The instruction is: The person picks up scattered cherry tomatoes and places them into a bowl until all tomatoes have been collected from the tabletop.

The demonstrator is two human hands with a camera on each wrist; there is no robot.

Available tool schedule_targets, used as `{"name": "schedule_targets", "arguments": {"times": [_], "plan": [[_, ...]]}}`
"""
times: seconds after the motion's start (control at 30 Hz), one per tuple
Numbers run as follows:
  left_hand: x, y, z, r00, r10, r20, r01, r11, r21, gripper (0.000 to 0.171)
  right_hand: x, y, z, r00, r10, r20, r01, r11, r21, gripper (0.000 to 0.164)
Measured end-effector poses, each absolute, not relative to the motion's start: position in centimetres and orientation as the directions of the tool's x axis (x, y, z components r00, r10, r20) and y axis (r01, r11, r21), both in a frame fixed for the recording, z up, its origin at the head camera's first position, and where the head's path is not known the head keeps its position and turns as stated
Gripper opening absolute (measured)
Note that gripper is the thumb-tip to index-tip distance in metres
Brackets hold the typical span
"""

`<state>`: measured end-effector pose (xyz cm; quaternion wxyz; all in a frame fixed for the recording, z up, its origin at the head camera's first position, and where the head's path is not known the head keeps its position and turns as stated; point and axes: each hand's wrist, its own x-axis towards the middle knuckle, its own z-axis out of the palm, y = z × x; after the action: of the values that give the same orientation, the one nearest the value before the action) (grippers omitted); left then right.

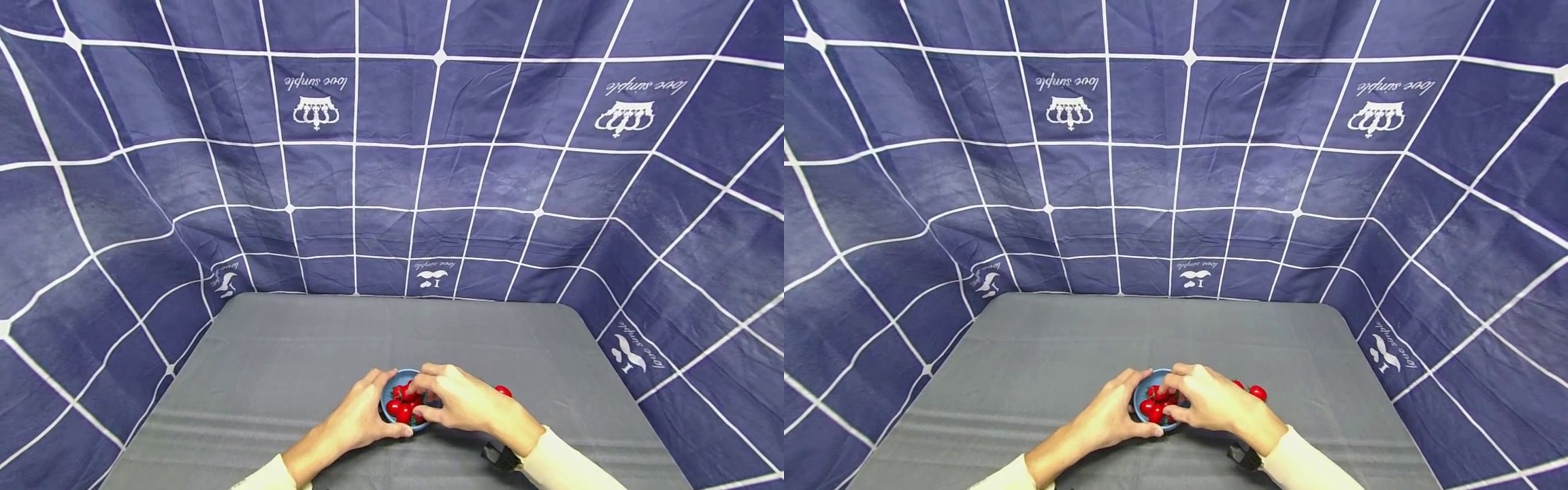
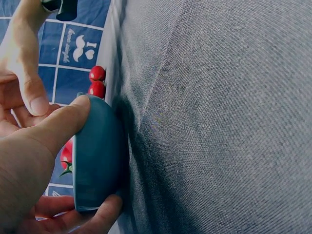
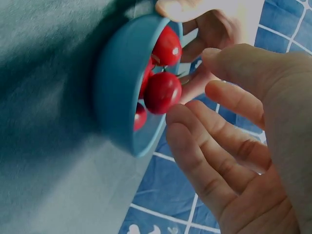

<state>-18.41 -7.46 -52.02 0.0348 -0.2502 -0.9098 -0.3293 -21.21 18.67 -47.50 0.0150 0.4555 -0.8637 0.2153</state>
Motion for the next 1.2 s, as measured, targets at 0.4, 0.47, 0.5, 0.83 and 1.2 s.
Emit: {"name": "schedule_targets", "arguments": {"times": [0.4,0.47,0.5,0.83,1.2], "plan": [[-18.5,-7.6,-52.4,-0.876,0.423,0.233,0.472,0.650,0.596,0.107,-21.5,22.4,-48.0,-0.649,-0.709,0.276,-0.761,0.598,-0.254,0.022],[-18.5,-7.6,-52.4,-0.876,0.416,0.243,0.473,0.648,0.596,0.107,-21.8,23.0,-48.1,-0.660,-0.698,0.279,-0.751,0.609,-0.254,0.023],[-18.5,-7.6,-52.3,-0.877,0.413,0.246,0.473,0.648,0.597,0.107,-21.9,23.4,-48.1,-0.664,-0.693,0.281,-0.748,0.614,-0.251,0.023],[-18.3,-7.5,-52.3,-0.882,0.412,0.227,0.459,0.646,0.610,0.107,-22.8,27.6,-49.0,-0.750,-0.612,0.253,-0.659,0.723,-0.206,0.031],[-18.5,-7.4,-52.3,-0.884,0.412,0.223,0.457,0.654,0.603,0.107,-23.8,31.1,-49.7,-0.817,-0.552,0.167,-0.576,0.781,-0.241,0.041]]}}
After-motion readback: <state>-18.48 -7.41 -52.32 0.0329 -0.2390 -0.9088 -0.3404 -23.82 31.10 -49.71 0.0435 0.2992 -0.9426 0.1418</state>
